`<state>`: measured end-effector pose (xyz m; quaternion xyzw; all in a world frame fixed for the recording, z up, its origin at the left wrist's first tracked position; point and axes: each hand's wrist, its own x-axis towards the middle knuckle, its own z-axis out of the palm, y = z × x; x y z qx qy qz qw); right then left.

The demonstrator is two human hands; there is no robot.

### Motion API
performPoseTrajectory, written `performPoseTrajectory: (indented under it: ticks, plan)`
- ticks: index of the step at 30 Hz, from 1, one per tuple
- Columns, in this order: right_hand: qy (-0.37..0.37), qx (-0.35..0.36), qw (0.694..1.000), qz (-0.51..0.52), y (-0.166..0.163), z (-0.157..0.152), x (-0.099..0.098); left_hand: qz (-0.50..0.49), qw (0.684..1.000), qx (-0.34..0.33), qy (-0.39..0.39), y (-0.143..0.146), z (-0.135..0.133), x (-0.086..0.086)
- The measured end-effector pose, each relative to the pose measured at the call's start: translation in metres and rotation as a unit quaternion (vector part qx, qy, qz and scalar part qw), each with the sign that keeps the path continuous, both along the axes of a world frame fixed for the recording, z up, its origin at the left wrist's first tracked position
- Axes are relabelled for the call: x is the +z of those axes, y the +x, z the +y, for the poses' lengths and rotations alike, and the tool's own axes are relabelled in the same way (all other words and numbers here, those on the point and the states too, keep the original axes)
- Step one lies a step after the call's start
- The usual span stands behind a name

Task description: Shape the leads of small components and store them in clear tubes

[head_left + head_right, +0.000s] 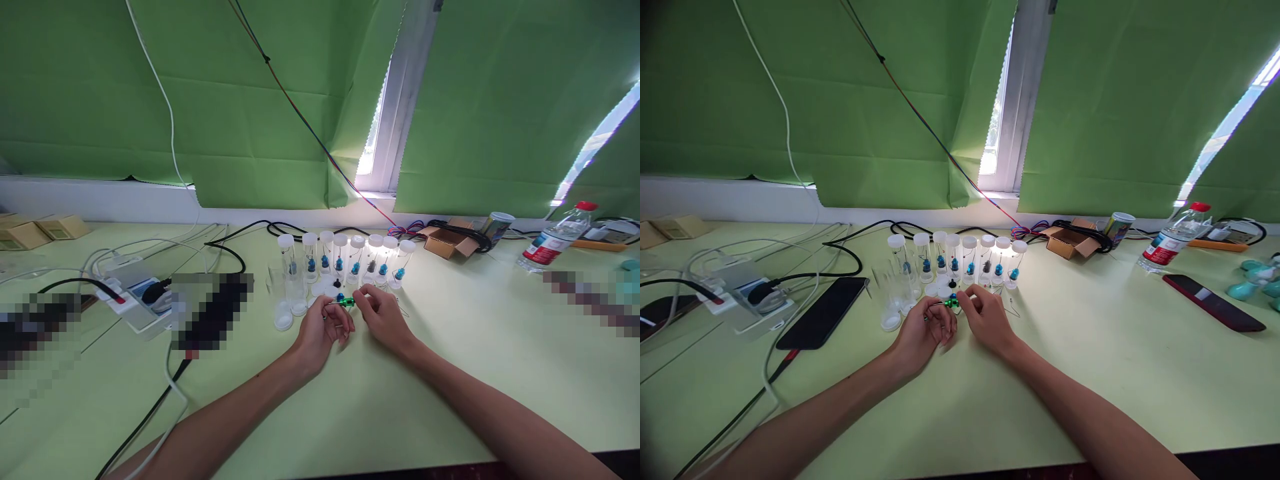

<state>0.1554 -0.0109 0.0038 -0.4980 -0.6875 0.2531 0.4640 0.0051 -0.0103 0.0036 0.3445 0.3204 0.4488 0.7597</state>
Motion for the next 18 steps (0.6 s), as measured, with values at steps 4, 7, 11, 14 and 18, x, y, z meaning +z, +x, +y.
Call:
performPoseTrajectory:
  ticks: [4, 7, 11, 14, 18]
  plan:
    - [-0.012, 0.02, 1.0, 0.008, 0.0, -0.0031, 0.0019, -0.005, 1.0, 0.003, 0.003, -0.0003, 0.0005, -0.0013]
    - [-0.012, 0.02, 1.0, 0.005, -0.0003, -0.0031, 0.0017, -0.005, 1.0, 0.003, 0.004, 0.0, 0.0, -0.0016]
    - [0.013, 0.0, 1.0, -0.013, 0.0001, -0.0001, -0.0012, 0.004, 1.0, -0.001, 0.002, 0.0006, -0.0006, -0.001]
    - [0.028, -0.007, 0.999, -0.017, 0.0004, 0.0016, -0.0026, 0.004, 1.0, -0.001, 0.004, 0.0005, -0.0004, -0.0009]
    - [0.001, -0.001, 1.0, -0.008, -0.0003, -0.0005, -0.0007, -0.006, 1.0, 0.006, 0.007, -0.0001, -0.0002, -0.001]
